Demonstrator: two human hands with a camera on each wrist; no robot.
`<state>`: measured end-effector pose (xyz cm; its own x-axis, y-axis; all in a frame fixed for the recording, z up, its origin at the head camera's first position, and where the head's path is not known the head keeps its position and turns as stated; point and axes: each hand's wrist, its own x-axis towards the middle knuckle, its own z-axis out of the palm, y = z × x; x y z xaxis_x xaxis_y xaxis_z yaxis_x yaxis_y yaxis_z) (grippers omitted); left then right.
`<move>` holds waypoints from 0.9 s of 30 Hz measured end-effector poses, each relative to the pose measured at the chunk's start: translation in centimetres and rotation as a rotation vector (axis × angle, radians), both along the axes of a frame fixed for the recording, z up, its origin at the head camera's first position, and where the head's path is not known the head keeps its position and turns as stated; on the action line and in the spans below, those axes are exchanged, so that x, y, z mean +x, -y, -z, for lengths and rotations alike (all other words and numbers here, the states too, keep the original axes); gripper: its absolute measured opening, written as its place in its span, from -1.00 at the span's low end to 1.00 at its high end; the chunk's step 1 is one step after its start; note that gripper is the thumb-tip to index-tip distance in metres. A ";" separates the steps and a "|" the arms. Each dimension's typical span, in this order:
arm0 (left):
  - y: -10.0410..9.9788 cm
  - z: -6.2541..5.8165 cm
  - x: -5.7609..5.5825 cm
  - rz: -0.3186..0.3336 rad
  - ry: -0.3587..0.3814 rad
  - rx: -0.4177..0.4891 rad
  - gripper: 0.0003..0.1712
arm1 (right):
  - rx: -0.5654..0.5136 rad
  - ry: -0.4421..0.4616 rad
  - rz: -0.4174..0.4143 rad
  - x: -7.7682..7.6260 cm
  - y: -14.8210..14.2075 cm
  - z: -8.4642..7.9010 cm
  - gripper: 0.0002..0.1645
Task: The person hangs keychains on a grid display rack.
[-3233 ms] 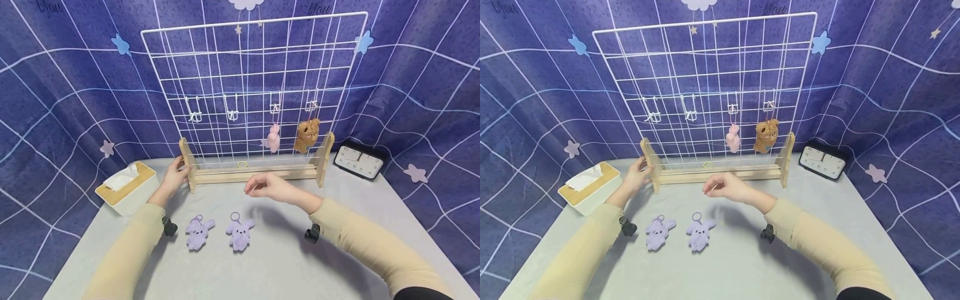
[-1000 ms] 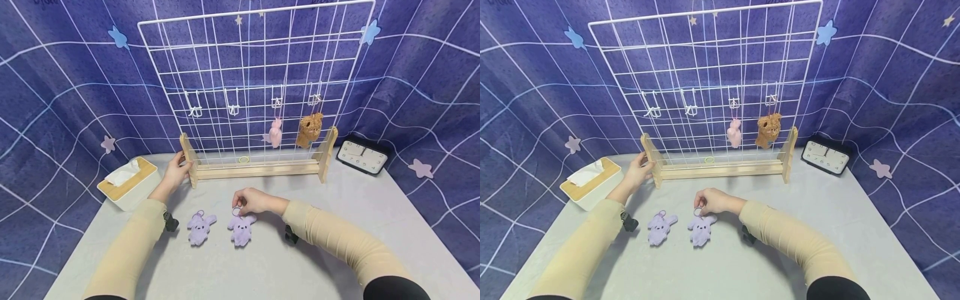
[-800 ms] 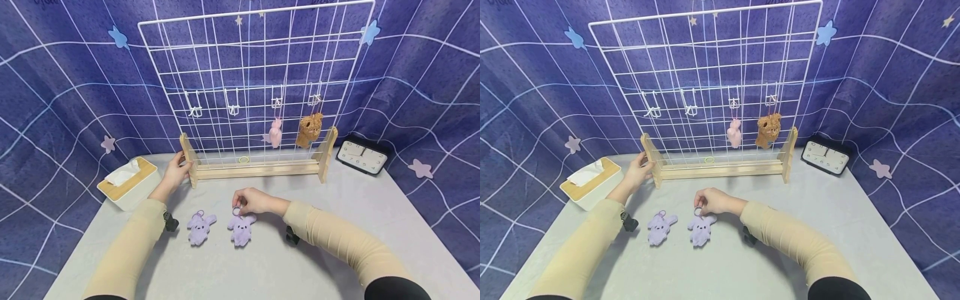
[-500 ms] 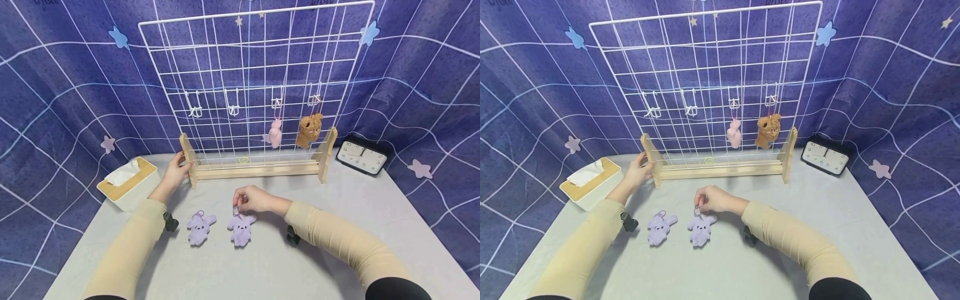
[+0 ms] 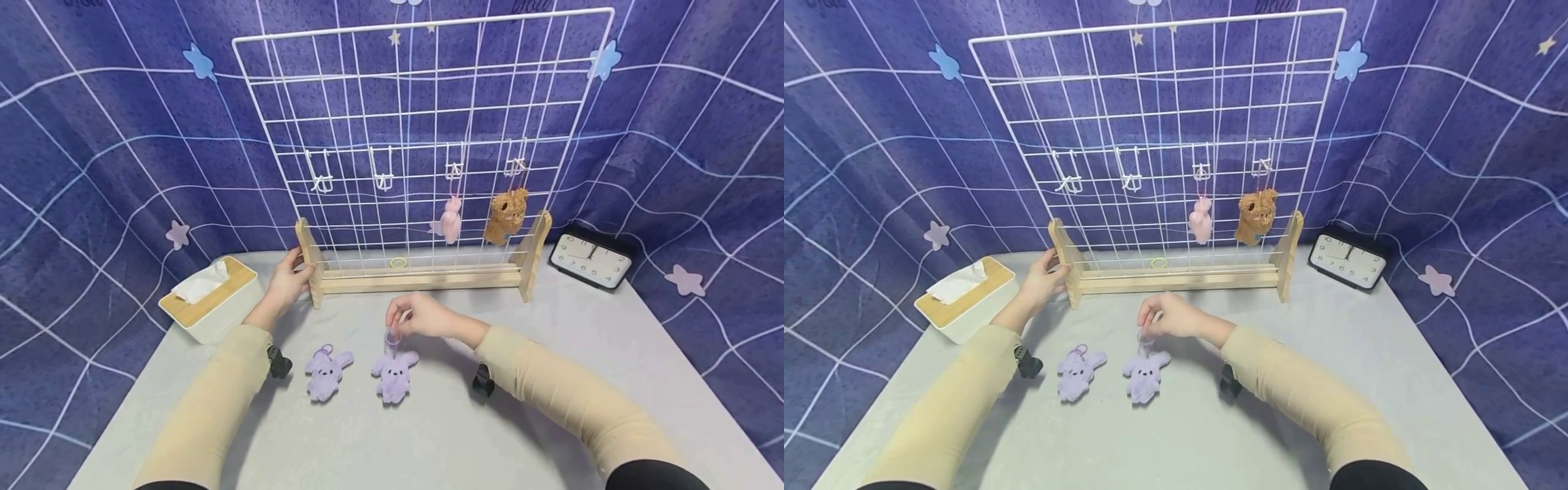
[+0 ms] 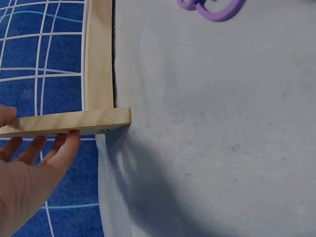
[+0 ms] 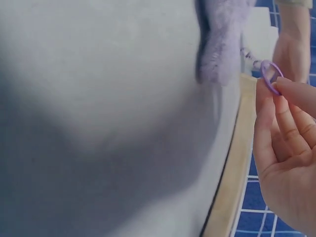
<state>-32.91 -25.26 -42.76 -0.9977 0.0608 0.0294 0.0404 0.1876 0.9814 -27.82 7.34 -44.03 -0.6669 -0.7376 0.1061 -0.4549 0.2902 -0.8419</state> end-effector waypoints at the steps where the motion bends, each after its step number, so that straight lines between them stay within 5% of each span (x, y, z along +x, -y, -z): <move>1: 0.0 -0.1 0.0 0.001 0.002 0.001 -0.27 | -0.003 -0.009 0.004 0.0 -0.1 -0.3 -0.84; 20: 0.3 1.1 -0.5 -0.024 -0.026 -0.052 -0.26 | -0.065 -0.070 0.057 -0.9 -1.0 -6.1 -0.84; 27: -0.2 -0.6 0.7 0.001 -0.002 -0.035 -0.25 | -0.111 -0.063 0.057 -1.2 -0.9 -7.6 -0.85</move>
